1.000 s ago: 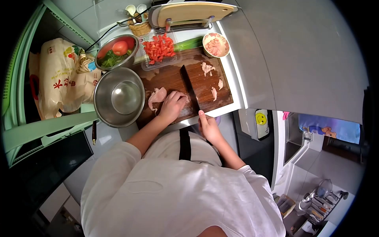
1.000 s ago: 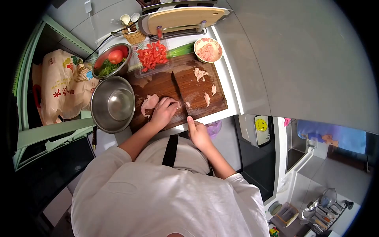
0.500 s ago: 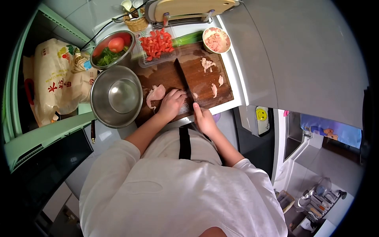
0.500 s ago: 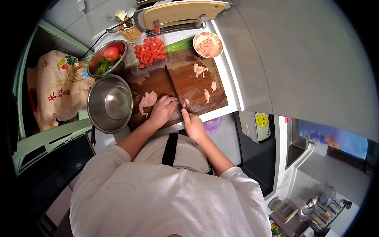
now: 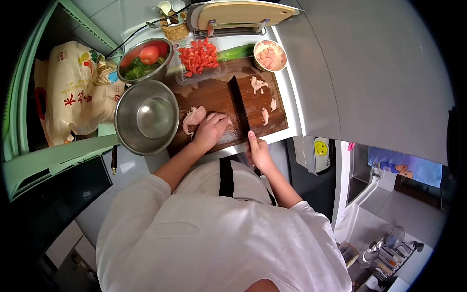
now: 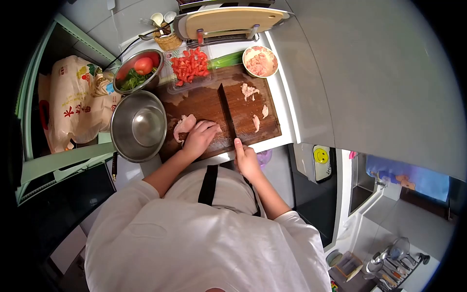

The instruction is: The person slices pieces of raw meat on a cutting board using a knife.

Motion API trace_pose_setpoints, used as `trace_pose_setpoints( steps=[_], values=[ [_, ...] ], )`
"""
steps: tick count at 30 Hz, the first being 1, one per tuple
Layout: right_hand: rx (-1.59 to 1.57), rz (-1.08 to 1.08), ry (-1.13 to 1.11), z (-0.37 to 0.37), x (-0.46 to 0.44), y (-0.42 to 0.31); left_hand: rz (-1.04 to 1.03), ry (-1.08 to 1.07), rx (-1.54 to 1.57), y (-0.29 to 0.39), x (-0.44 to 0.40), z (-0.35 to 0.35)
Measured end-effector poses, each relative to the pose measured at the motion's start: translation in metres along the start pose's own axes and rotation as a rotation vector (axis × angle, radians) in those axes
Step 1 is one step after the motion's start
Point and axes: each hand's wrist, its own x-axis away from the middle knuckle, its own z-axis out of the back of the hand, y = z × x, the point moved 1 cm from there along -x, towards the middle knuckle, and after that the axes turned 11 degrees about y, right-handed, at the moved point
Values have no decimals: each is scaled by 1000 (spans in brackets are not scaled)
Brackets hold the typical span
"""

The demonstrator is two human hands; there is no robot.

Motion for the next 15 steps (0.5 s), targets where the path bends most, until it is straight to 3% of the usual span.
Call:
trace_pose_setpoints(
  steps=[2,5,15],
  values=[
    [26,-23,-30,5,4,-2,7,11,-3,2,-3,3],
    [199,158,-14,6,5,2,8,-12,-6,2,-3,6],
    [317,222,-6,-3,1,6,-43,-36,-41,-1,-6,1]
  ],
)
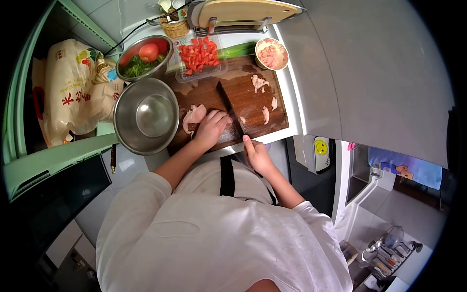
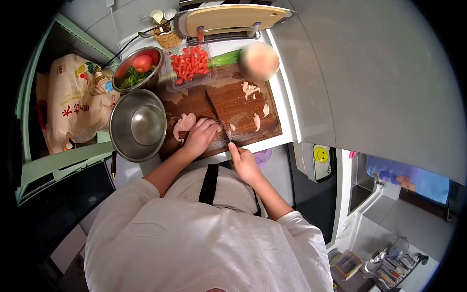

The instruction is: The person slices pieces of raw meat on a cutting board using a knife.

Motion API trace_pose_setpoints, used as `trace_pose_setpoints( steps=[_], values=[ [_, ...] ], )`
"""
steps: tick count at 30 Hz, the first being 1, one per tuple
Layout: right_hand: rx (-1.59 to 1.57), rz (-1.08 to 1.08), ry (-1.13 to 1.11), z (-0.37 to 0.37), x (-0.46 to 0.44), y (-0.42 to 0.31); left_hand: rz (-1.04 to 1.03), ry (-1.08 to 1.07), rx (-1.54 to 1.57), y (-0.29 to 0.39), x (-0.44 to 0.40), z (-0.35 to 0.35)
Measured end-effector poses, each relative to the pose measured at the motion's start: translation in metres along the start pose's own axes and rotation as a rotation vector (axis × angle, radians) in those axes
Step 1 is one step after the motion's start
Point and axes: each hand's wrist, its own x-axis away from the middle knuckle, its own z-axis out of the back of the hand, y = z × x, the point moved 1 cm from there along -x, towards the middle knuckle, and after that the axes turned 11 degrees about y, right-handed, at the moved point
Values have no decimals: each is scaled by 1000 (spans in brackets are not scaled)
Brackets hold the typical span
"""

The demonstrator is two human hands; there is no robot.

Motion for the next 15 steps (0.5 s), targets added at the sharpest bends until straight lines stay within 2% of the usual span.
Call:
trace_pose_setpoints(
  steps=[2,5,8,9,12,15],
  values=[
    [82,81,45,-3,-4,-3,-14,-10,-18,-3,0,-1],
    [41,95,47,-12,-10,-14,-10,-44,-41,-2,5,-4],
    [86,91,2,-11,-5,20,3,-47,-79,-3,3,-3],
    [-35,123,33,-8,3,19,3,-32,-76,-3,3,-3],
    [-26,109,69,-12,-5,15,11,-18,-48,-1,6,-3],
    [-223,-58,40,-18,-17,3,16,-1,3,-1,10,-1]
  ],
)
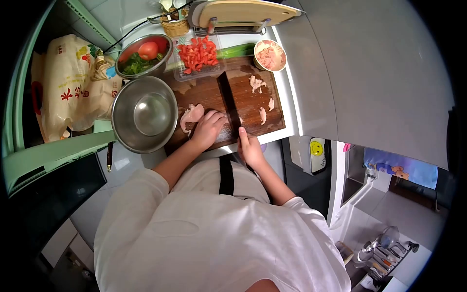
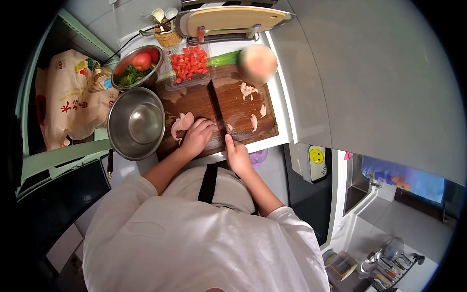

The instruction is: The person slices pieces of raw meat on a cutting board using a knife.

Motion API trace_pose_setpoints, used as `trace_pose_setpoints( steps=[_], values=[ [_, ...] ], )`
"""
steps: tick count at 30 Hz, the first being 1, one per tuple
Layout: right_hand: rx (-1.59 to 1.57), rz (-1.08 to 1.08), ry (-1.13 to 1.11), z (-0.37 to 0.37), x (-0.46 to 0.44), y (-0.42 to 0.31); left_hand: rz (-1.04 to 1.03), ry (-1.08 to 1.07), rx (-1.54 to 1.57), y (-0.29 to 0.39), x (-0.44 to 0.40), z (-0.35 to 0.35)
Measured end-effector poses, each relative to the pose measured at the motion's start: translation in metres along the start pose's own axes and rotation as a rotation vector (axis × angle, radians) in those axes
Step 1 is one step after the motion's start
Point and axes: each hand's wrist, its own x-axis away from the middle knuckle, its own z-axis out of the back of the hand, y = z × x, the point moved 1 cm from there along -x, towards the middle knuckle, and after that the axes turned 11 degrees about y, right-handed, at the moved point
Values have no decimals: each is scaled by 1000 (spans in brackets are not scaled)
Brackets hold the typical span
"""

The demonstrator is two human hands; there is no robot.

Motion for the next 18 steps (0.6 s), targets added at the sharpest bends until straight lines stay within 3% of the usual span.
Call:
trace_pose_setpoints(
  steps=[4,7,18],
  values=[
    [-108,-211,-34,17,17,-16,8,44,25,-4,0,-1],
    [-49,-67,-62,18,22,-8,41,90,11,-2,1,-2],
    [61,53,-79,7,17,4,0,64,-30,1,-5,-1]
  ],
)
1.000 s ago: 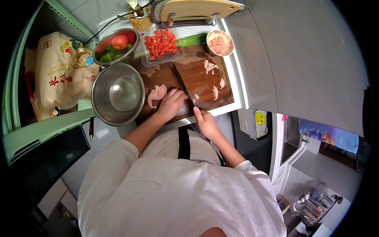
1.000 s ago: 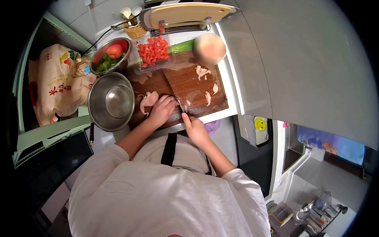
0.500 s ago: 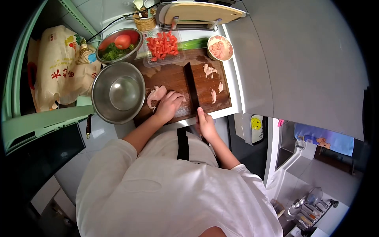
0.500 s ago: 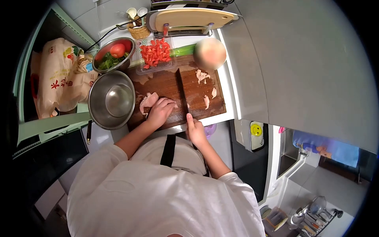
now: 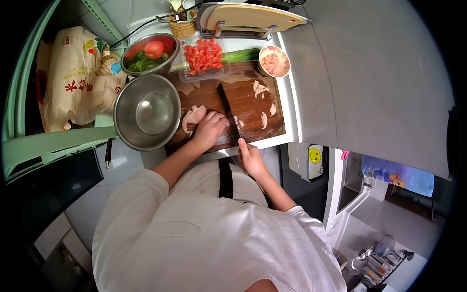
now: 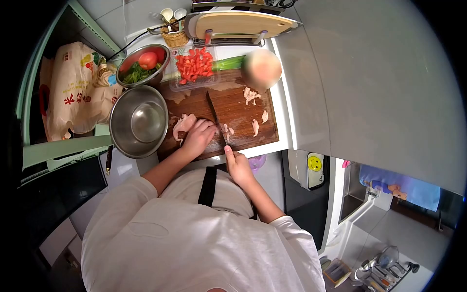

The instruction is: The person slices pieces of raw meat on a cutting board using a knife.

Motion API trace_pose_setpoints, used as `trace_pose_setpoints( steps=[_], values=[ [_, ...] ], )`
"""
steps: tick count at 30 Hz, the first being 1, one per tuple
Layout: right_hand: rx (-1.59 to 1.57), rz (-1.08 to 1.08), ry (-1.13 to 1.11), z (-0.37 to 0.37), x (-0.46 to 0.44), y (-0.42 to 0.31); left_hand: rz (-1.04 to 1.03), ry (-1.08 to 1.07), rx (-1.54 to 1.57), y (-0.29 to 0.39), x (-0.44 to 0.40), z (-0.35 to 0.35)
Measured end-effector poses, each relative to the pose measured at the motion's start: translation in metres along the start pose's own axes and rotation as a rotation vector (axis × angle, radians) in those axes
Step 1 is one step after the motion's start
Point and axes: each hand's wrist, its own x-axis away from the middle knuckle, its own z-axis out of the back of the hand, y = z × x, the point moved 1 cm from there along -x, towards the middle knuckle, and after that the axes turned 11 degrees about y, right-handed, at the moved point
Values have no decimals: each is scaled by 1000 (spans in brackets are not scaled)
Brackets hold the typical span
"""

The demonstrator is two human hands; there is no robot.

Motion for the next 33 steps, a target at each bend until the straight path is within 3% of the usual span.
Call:
trace_pose_setpoints(
  steps=[4,7,12,19,33],
  values=[
    [73,193,97,-9,-17,-3,-3,-33,-15,0,0,1],
    [123,-21,6,2,-6,-17,10,-55,-37,0,1,1],
    [39,119,31,4,1,6,-3,-22,-32,-4,4,-5],
    [-227,-287,36,6,-5,-18,7,-2,12,-2,4,4],
    [-58,-89,-52,6,6,-7,43,23,15,2,1,4]
  ],
)
